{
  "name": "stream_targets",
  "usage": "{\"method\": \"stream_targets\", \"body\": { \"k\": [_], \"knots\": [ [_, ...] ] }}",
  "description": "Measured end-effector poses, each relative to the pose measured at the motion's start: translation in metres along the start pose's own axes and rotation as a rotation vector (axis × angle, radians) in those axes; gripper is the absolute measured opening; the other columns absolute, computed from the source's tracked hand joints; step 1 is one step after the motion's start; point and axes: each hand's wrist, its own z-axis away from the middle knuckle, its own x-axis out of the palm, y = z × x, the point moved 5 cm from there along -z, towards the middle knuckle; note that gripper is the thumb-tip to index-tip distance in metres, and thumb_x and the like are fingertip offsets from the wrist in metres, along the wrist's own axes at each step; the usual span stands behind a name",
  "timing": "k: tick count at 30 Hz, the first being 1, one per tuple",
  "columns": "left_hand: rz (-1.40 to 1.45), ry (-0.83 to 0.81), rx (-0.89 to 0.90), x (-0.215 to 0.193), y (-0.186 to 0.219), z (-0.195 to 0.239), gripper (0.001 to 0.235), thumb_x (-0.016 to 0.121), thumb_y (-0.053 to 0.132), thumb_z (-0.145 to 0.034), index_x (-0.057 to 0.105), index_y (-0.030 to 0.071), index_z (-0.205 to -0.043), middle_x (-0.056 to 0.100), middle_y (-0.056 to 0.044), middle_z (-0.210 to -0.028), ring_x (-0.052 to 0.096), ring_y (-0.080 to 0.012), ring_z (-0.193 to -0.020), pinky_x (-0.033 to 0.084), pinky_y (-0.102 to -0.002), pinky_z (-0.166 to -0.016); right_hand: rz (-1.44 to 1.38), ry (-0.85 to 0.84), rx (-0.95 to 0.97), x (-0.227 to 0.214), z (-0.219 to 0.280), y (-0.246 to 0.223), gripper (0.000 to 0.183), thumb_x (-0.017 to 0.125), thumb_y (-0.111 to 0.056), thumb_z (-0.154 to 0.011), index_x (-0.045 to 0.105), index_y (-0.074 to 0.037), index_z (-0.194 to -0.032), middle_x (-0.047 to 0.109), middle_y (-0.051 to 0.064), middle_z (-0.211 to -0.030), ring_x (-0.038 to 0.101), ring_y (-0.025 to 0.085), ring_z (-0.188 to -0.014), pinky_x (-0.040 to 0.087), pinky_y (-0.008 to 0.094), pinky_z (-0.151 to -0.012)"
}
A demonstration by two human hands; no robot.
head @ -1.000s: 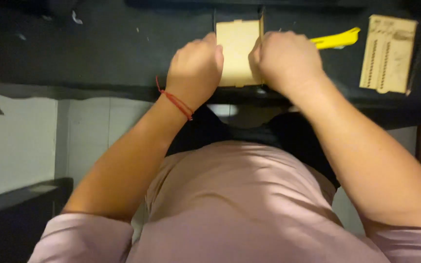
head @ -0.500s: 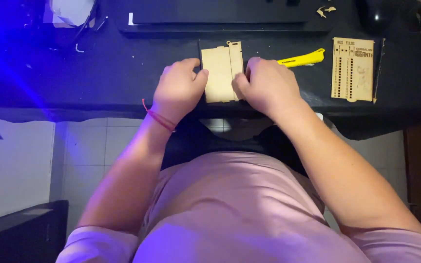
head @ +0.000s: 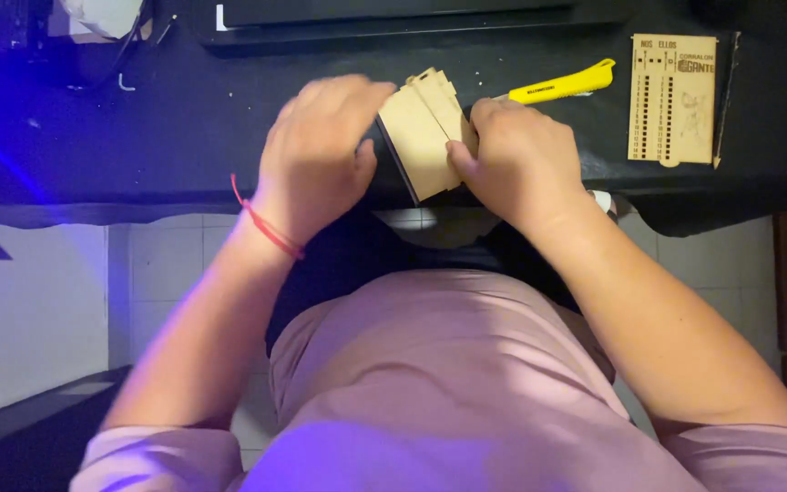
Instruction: Assembling laser-cut wooden pieces into a small structure at a desk, occasionally using a utility knife for trimming.
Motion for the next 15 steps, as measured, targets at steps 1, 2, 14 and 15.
{"method": "stream_targets", "body": {
  "k": [1,2,14,15],
  "knots": [
    [0.001,-0.002,0.003,0.003,-0.006,-0.004,0.054,0.065,0.004,-0.07,0.061,0.006,-0.124,0.065,-0.013,-0.118,0.061,-0.0333,-0.106,0.05,-0.043,-0.091,-0.002,0.0,0.003,0.001,0.001,0.002,0.039,0.055,-0.046,-0.096,0.058,-0.007,-0.092,0.066,0.013,-0.095,0.064,0.041,-0.082,0.048,0.055,-0.061],
    [0.028,-0.069,0.089,0.008,-0.007,-0.007,0.053,0.065,0.006,-0.069,0.064,0.008,-0.122,0.065,-0.011,-0.119,0.059,-0.0328,-0.107,0.046,-0.045,-0.088,-0.018,0.039,-0.032,-0.001,0.002,0.003,0.033,0.052,-0.04,-0.094,0.06,-0.009,-0.09,0.066,0.013,-0.093,0.063,0.041,-0.079,0.048,0.055,-0.059],
    [-0.028,-0.18,0.373,0.037,-0.01,-0.011,0.009,0.064,0.015,-0.09,0.066,0.022,-0.084,0.062,0.006,-0.082,0.058,-0.0257,-0.082,0.044,-0.042,-0.083,-0.039,0.132,-0.12,0.008,-0.009,0.026,0.027,0.05,-0.023,-0.091,0.062,-0.003,-0.077,0.065,0.023,-0.074,0.058,0.052,-0.065,0.044,0.06,-0.057],
    [0.01,-0.182,0.358,0.037,-0.01,-0.012,0.009,0.065,0.014,-0.089,0.065,0.023,-0.088,0.064,0.008,-0.085,0.058,-0.025,-0.084,0.043,-0.042,-0.082,-0.062,0.138,-0.145,0.006,-0.009,0.029,0.024,0.051,-0.021,-0.092,0.061,-0.004,-0.078,0.062,0.024,-0.07,0.056,0.054,-0.062,0.043,0.059,-0.056]
  ]
}}
